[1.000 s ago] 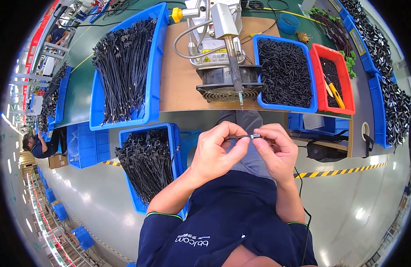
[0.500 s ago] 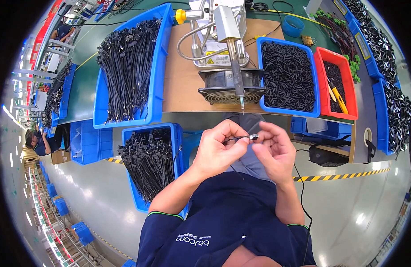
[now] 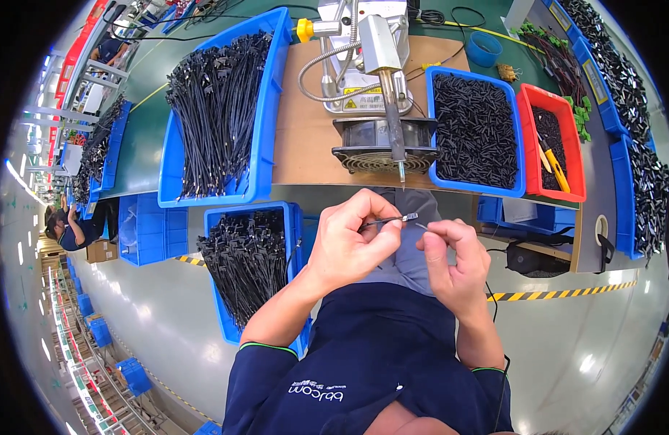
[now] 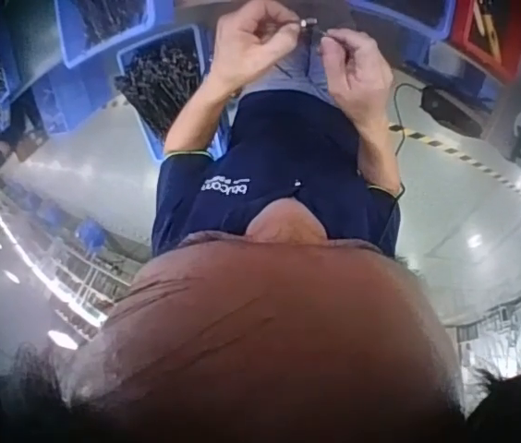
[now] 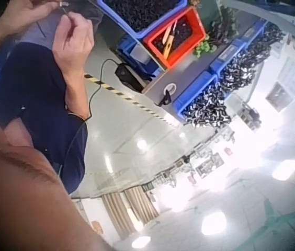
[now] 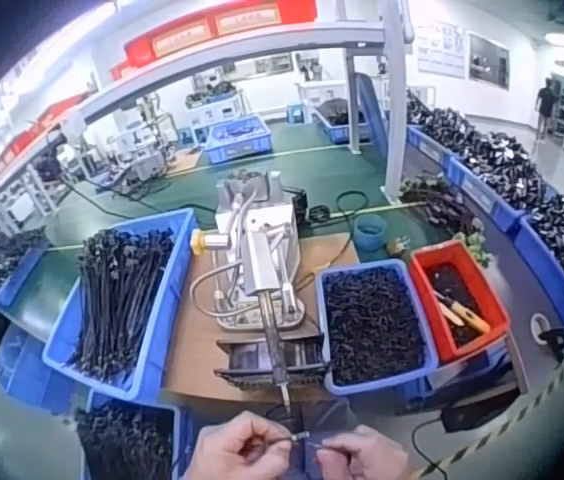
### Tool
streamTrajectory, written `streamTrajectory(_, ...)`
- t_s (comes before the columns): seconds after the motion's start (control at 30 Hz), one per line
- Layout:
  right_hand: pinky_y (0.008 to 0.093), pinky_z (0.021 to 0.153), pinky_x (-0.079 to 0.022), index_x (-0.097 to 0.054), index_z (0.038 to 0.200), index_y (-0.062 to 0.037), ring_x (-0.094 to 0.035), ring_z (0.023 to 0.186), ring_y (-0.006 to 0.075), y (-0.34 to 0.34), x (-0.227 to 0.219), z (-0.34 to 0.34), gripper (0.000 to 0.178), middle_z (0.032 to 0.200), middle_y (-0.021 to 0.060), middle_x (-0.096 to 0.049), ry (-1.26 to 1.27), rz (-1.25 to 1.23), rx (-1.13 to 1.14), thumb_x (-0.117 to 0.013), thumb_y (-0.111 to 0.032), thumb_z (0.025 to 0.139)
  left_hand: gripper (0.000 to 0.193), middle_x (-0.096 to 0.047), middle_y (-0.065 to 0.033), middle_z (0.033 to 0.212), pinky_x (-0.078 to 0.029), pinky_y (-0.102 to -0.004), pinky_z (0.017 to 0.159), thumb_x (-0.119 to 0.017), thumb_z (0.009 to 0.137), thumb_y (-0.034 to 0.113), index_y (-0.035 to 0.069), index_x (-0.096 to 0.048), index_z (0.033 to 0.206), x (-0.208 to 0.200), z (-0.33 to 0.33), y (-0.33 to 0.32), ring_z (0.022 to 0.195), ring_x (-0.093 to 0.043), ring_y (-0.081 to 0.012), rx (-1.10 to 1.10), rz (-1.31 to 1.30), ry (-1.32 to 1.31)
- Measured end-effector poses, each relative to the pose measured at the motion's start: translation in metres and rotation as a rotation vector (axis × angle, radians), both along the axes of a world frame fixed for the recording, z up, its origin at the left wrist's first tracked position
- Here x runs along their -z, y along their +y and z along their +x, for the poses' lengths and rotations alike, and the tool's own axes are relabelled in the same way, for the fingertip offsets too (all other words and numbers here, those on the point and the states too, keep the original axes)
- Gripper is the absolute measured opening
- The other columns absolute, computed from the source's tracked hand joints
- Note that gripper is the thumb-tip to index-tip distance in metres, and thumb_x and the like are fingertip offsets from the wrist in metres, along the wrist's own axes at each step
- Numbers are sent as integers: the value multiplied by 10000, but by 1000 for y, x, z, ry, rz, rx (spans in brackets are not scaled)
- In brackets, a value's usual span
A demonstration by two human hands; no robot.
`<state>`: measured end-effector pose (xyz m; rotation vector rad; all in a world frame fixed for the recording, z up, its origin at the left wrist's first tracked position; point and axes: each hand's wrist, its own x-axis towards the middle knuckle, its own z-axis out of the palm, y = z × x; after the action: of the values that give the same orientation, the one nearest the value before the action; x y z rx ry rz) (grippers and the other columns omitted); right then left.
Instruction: The person assembles small electronic connectors onto wires using a specialized desktop machine.
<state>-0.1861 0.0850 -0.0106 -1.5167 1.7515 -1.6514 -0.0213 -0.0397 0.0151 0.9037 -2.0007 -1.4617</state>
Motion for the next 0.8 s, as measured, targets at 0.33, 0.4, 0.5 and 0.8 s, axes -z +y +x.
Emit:
streamTrajectory(0.33,376,736,-593,-663,931,-11,-714,871,294,-26,-4,10,232,1009,143,-718,184,-222,114,-802,82,771,112,-644,-6,734,-372,-254,509,-763,863,55,7,-680,918,-7,-5,-4,555,-432,-34,-38,-96,16)
streamTrajectory(0.4,370,727,-594,-663,924,-9,-715,862,287,-28,-4,12,229,1019,142,-715,165,-217,118,-804,83,768,110,-661,-19,752,-381,-256,509,-762,862,55,5,-678,912,-8,-7,-4,557,-447,-35,-49,-78,49)
streamTrajectory(0.5,357,709,-594,-663,911,-5,-716,849,274,-30,-5,11,223,1025,142,-712,156,-209,125,-805,87,766,109,-667,-21,754,-389,-259,510,-760,865,59,3,-678,909,-13,-7,-6,560,-460,-37,-42,-90,14)
streamTrajectory(0.8,348,682,-582,-657,892,4,-696,822,259,-36,-3,10,209,1005,138,-695,164,-205,127,-799,93,768,114,-667,-28,755,-387,-266,507,-764,866,69,7,-682,915,-16,-9,-10,552,-460,-48,-36,-112,-14)
